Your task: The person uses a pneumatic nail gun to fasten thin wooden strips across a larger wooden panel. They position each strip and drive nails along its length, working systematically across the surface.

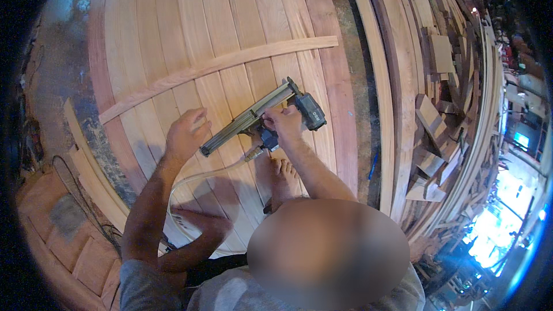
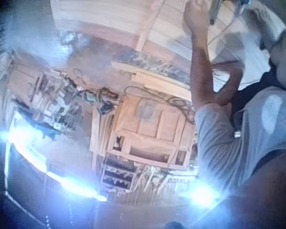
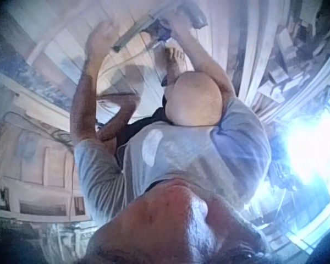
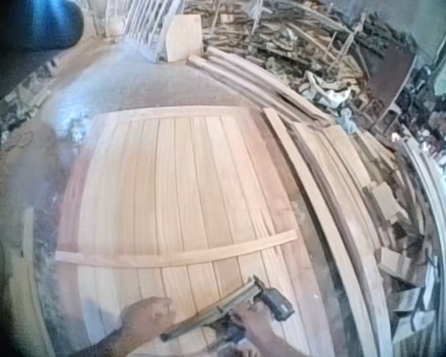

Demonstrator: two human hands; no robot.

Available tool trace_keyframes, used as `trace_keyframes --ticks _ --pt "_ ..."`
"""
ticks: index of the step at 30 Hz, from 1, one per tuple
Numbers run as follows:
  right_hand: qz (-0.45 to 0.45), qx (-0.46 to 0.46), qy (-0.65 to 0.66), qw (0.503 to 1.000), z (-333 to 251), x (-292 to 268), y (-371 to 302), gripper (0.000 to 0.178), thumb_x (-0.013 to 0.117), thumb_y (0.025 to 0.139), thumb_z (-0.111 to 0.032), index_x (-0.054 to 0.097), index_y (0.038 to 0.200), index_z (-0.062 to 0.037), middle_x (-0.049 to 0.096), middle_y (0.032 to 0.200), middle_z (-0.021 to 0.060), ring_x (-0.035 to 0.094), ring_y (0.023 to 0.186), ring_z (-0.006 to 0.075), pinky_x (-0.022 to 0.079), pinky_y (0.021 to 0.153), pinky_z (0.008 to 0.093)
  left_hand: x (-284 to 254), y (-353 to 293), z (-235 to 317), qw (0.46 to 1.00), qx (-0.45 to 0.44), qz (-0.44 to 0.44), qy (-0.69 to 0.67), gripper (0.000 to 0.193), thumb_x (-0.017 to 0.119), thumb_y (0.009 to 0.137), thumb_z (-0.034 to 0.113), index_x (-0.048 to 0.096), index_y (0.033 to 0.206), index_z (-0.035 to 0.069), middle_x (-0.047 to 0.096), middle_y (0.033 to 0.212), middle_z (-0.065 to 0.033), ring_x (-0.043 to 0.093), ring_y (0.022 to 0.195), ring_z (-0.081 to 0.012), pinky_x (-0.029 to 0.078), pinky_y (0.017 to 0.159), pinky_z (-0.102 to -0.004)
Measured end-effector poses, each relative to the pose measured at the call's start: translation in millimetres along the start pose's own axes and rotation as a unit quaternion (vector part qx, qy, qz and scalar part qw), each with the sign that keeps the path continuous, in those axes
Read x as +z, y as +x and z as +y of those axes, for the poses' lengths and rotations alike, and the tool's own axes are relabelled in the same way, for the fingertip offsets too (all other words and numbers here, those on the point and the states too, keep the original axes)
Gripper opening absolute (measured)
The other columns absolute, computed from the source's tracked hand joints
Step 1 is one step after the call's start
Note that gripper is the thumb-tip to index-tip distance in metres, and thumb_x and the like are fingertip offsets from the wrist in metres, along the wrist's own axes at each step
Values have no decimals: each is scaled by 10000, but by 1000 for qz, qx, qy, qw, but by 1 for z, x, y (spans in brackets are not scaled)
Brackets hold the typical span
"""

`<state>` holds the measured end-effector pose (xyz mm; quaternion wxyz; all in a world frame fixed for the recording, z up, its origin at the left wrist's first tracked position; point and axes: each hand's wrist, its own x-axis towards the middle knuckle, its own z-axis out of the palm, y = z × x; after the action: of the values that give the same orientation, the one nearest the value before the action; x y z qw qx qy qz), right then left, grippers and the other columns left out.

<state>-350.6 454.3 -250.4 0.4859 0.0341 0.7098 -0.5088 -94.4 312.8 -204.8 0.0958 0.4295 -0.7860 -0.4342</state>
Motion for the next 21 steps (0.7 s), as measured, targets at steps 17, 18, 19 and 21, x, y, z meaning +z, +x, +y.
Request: trace_keyframes --ticks 17,18,19,21 --pt "-57 34 221 973 24 -46 -45 217 704 978 -210 616 1105 -58 655 933 96 655 839 197 585 775 383 83 -37 36 988 -11 12 152 609 799 824 235 584 1371 76 654 1305 -155 600 1246 -362 479 1077 -466" --pt "-70 32 281 957 23 -40 -38 212 709 971 -208 618 1092 -60 651 918 90 650 794 198 586 731 373 83 -39 32 984 -25 -1 176 625 802 818 233 578 1380 77 654 1301 -153 600 1244 -363 480 1076 -463" --pt "-70 61 304 948 22 -37 -34 186 702 966 -193 613 1064 -62 640 892 85 645 779 205 583 729 376 84 -39 27 987 -35 -11 157 623 803 812 235 586 1378 92 652 1286 -147 598 1241 -355 481 1068 -461" --pt "-68 122 365 920 15 -32 -27 138 687 957 -163 604 1010 -66 618 842 76 635 749 217 576 725 381 84 -42 20 988 -66 -32 134 622 805 798 239 601 1374 122 648 1257 -136 595 1234 -339 482 1051 -457"
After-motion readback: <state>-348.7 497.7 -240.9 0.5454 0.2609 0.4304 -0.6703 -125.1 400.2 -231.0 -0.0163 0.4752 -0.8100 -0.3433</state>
